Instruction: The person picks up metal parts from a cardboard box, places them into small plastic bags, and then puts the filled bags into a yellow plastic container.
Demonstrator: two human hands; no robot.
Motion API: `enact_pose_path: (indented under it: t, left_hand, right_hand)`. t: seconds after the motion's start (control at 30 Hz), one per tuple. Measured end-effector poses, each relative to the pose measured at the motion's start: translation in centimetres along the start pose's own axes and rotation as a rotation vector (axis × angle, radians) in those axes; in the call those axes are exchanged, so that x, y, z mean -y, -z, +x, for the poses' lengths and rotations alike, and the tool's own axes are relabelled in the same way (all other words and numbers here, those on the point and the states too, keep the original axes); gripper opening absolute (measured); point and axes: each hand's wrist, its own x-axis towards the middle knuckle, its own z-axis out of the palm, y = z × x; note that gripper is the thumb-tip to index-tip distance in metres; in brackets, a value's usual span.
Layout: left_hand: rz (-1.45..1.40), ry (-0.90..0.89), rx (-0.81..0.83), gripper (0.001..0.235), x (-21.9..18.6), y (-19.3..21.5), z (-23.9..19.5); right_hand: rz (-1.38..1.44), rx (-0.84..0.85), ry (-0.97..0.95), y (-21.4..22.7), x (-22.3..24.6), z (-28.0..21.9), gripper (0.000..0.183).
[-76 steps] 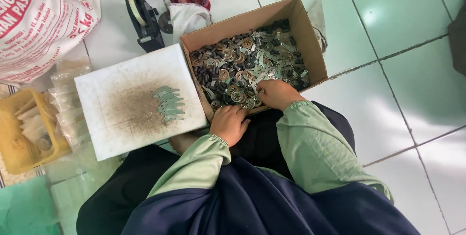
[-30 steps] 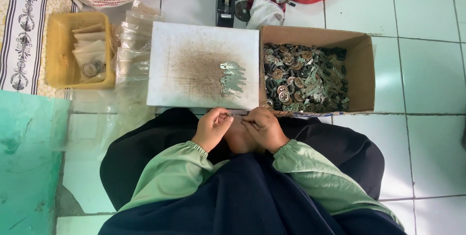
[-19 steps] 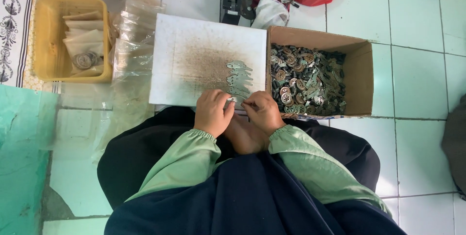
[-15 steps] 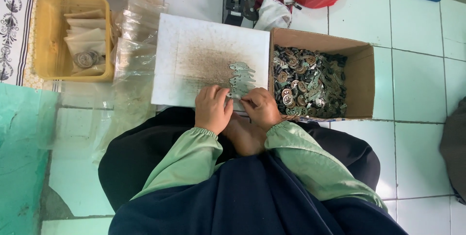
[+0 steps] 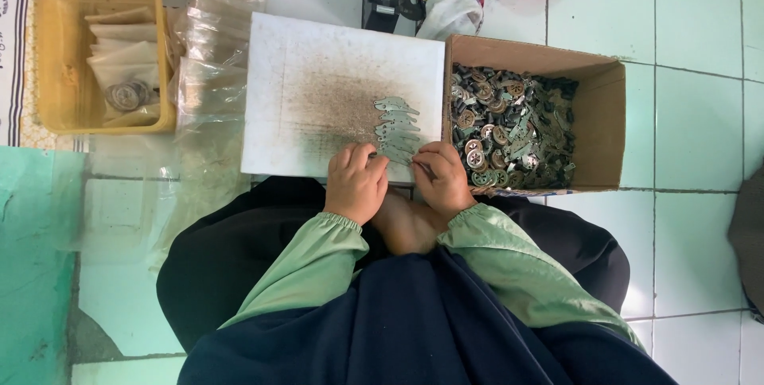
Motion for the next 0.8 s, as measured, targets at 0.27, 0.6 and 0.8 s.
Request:
enact_pose_path:
  t: [0.27,0.6,0.8]
  left_hand:
    - [-0.003,-0.012,-0.02,0.007,0.1,0.1,0.3]
    - [0.021,-0.02,-0.063,0.014,-0.5,1.0,1.4]
    - [0.005,-0.012,-0.051,0.019,-0.3,0.5,1.4]
  right_hand:
    - [-0.027,-0.024,0.048,-0.2,-0.3,0.4,0.02]
    - [-0.087,0.0,-0.063,0.0,1.1,2.2,0.03]
    - [-0.202,0.061,-0.125,-0.9,-0.4,1.8,0.036]
